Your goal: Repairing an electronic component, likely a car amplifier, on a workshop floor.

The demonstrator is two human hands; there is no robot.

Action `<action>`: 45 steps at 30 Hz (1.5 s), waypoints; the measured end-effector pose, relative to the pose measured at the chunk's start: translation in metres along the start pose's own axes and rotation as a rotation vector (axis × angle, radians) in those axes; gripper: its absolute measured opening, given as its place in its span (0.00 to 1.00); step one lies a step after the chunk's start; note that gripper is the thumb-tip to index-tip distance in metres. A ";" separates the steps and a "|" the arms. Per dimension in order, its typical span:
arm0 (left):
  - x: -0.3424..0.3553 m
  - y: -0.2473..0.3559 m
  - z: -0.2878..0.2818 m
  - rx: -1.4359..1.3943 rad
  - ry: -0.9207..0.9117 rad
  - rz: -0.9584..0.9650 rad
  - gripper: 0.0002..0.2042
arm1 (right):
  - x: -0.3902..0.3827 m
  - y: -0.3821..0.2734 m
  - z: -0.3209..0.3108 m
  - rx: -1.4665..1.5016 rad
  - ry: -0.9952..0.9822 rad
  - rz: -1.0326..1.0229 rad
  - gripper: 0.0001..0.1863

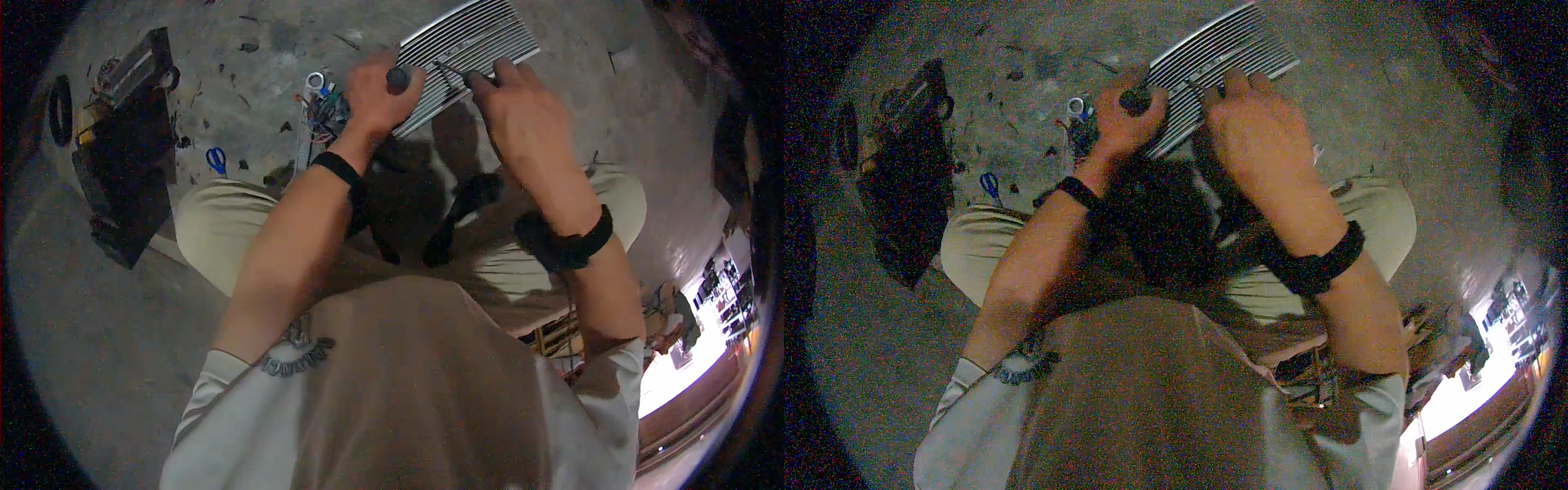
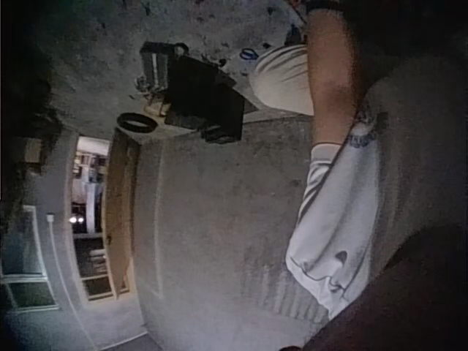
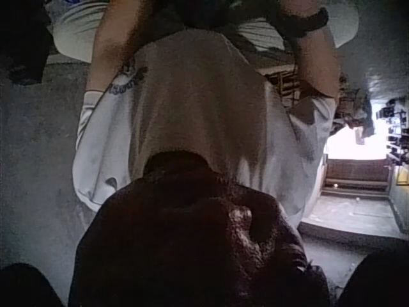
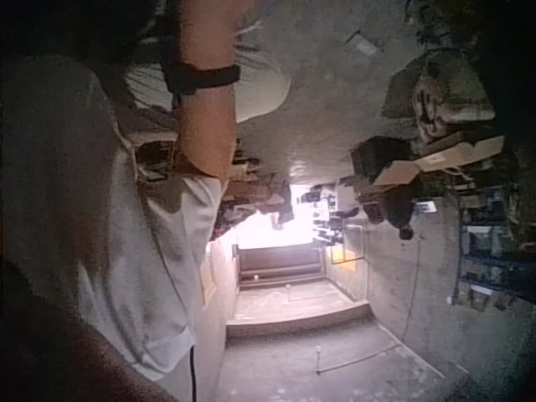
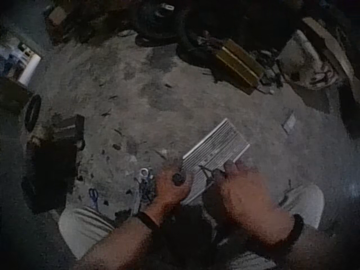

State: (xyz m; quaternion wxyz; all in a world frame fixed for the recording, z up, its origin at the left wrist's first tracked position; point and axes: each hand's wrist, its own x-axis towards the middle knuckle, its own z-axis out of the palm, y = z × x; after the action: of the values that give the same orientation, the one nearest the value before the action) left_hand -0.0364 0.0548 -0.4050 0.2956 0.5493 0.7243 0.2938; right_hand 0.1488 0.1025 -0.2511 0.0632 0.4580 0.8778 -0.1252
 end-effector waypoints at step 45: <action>-0.012 0.019 -0.005 0.027 0.129 0.067 0.27 | 0.031 0.015 -0.008 0.156 -0.229 0.370 0.16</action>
State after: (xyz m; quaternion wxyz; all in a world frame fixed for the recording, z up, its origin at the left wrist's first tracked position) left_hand -0.0258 0.0469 -0.3868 0.2308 0.5571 0.7269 0.3287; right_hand 0.1435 0.1376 -0.2532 0.1488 0.5972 0.7538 -0.2301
